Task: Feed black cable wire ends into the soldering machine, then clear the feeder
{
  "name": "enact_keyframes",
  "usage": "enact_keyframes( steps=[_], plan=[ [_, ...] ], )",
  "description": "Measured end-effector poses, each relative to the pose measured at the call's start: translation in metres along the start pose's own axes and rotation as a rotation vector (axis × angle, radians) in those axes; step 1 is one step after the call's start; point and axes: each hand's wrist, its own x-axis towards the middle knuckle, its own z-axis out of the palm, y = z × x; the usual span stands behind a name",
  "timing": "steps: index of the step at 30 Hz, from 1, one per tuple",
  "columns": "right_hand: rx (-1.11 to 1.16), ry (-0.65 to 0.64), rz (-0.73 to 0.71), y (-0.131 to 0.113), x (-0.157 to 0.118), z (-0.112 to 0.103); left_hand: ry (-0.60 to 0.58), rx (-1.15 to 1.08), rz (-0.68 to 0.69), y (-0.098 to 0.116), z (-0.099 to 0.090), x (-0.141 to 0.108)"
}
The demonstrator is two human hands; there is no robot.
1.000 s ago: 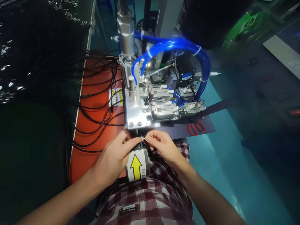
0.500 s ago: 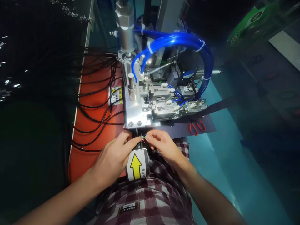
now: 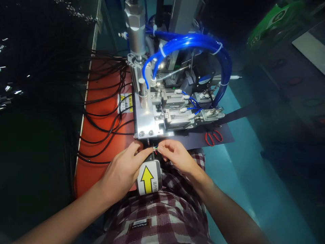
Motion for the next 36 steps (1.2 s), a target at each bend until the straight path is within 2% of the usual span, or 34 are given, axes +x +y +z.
enact_keyframes(
  steps=[9, 18, 24, 26, 30, 36],
  plan=[
    [-0.100, 0.033, -0.047, 0.002, -0.001, -0.001, -0.014, 0.067, 0.028, 0.001, -0.001, 0.000],
    [-0.350, 0.175, -0.094, -0.005, -0.008, 0.008, 0.003, 0.261, 0.116, 0.005, -0.002, 0.003],
    [-0.462, 0.267, -0.179, -0.011, -0.011, 0.012, 0.018, 0.297, 0.139, 0.006, -0.003, 0.007],
    [-0.388, 0.237, -0.133, -0.009, -0.009, 0.010, 0.023, 0.290, 0.133, 0.005, -0.002, 0.007],
    [-0.110, 0.087, 0.001, -0.004, -0.005, 0.006, 0.038, 0.247, 0.119, 0.003, -0.001, 0.005],
    [-0.011, 0.037, -0.018, -0.001, -0.003, 0.004, 0.035, 0.164, 0.103, 0.000, 0.002, 0.002]
  ],
)
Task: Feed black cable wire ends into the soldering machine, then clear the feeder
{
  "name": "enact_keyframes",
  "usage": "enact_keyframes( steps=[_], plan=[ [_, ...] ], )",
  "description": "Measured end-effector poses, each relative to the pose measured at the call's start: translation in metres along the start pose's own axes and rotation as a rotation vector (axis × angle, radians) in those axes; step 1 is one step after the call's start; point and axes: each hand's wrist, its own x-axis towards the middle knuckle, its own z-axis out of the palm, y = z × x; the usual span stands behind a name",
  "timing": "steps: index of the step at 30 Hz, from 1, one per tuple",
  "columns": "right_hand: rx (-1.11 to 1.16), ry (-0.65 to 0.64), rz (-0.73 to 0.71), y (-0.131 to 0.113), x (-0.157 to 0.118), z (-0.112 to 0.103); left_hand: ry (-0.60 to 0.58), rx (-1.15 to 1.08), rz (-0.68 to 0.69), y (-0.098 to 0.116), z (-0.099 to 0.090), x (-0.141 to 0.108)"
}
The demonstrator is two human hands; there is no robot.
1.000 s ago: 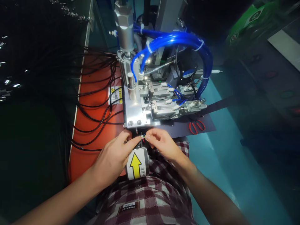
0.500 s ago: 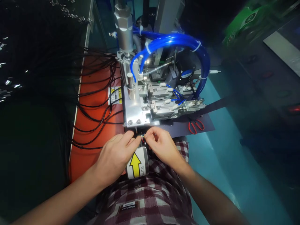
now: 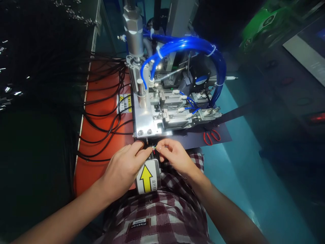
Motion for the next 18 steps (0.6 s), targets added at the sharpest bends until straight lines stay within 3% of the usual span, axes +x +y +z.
enact_keyframes(
  steps=[7, 11, 15, 18],
  plan=[
    [0.005, 0.010, -0.018, 0.000, -0.001, 0.002, 0.032, -0.031, -0.006, -0.001, 0.001, 0.001],
    [0.022, 0.020, -0.051, -0.005, -0.004, 0.003, 0.050, -0.174, -0.050, 0.000, -0.002, 0.002],
    [0.010, 0.003, -0.096, -0.014, -0.014, 0.002, 0.038, -0.462, -0.254, 0.005, -0.011, 0.004],
    [-0.042, -0.015, -0.133, -0.020, -0.024, 0.002, -0.079, -0.646, -0.402, 0.013, -0.021, 0.005]
  ],
)
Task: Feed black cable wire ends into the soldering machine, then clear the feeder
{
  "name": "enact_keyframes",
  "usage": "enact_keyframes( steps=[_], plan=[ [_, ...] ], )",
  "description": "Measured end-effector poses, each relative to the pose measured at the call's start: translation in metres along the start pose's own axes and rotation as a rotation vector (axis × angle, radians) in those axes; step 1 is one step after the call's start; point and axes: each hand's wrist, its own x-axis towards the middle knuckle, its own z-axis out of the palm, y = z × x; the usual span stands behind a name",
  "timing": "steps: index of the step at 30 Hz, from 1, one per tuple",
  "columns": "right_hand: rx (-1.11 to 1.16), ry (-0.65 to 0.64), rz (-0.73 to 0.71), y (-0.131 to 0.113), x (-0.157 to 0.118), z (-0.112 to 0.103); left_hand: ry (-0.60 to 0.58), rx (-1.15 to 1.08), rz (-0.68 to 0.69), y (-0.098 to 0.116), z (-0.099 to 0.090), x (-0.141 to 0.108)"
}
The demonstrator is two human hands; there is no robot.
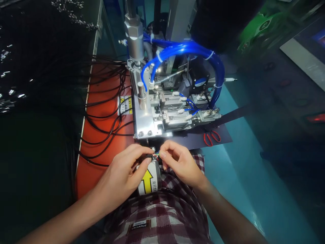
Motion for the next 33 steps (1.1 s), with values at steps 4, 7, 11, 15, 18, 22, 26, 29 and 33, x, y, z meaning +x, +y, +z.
enact_keyframes(
  steps=[4, 7, 11, 15, 18, 22, 26, 29, 33],
  plan=[
    [-0.078, -0.017, -0.048, -0.008, -0.010, 0.002, -0.081, -0.224, -0.182, 0.015, -0.003, 0.000],
    [-0.063, -0.013, -0.036, -0.009, -0.014, 0.004, -0.142, -0.437, -0.361, 0.021, -0.003, 0.002],
    [0.072, 0.018, 0.029, -0.002, -0.017, 0.009, -0.178, -0.616, -0.526, 0.021, -0.004, 0.004],
    [0.156, 0.047, 0.074, 0.003, -0.020, 0.014, -0.166, -0.668, -0.581, 0.020, -0.004, 0.003],
    [0.195, 0.067, 0.100, 0.005, -0.021, 0.021, -0.165, -0.688, -0.585, 0.020, -0.003, 0.004],
    [0.215, 0.116, 0.106, 0.007, -0.022, 0.027, -0.140, -0.729, -0.603, 0.021, -0.002, 0.005],
    [0.213, 0.118, 0.088, 0.004, -0.022, 0.021, -0.155, -0.744, -0.578, 0.020, -0.002, 0.006],
    [0.195, 0.135, 0.060, 0.001, -0.021, 0.016, -0.168, -0.730, -0.551, 0.018, -0.001, 0.006],
    [0.239, 0.123, 0.051, 0.003, -0.018, 0.015, -0.166, -0.725, -0.530, 0.016, 0.000, 0.006]
  ],
)
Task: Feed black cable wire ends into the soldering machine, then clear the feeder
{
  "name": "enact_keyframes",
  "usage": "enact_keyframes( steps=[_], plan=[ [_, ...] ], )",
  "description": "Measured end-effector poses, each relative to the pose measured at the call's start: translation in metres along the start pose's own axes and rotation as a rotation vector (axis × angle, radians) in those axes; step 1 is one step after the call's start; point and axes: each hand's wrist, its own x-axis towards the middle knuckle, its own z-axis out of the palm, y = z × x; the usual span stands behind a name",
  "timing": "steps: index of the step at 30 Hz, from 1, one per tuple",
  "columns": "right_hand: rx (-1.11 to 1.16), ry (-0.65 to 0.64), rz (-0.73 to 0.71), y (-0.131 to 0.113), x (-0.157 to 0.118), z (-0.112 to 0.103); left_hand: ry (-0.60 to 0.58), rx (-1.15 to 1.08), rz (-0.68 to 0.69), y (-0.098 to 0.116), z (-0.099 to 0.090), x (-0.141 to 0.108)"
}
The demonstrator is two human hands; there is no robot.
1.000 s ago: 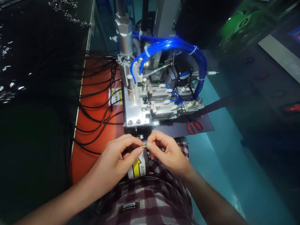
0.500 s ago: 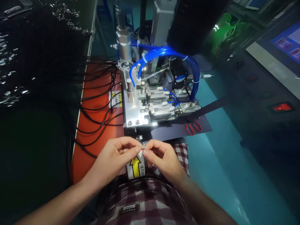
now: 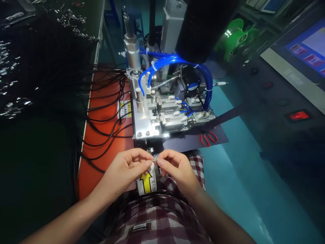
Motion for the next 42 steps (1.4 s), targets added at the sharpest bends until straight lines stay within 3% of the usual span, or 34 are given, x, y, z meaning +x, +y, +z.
enact_keyframes(
  steps=[8, 21, 30, 37, 42],
  plan=[
    [0.053, -0.035, -0.008, 0.010, 0.001, 0.001, -0.023, -0.051, -0.029, 0.004, 0.000, -0.003],
    [-0.155, 0.001, -0.160, 0.003, 0.000, 0.004, -0.048, -0.050, -0.146, 0.006, 0.000, -0.005],
    [-0.388, 0.184, -0.370, 0.009, -0.009, 0.003, 0.020, -0.057, -0.155, 0.006, 0.003, -0.005],
    [-0.332, 0.159, -0.281, 0.008, -0.007, 0.009, -0.033, -0.025, -0.134, 0.006, 0.001, -0.006],
    [-0.253, 0.133, -0.222, 0.006, -0.007, 0.011, 0.005, -0.012, -0.076, 0.008, 0.005, -0.008]
  ],
)
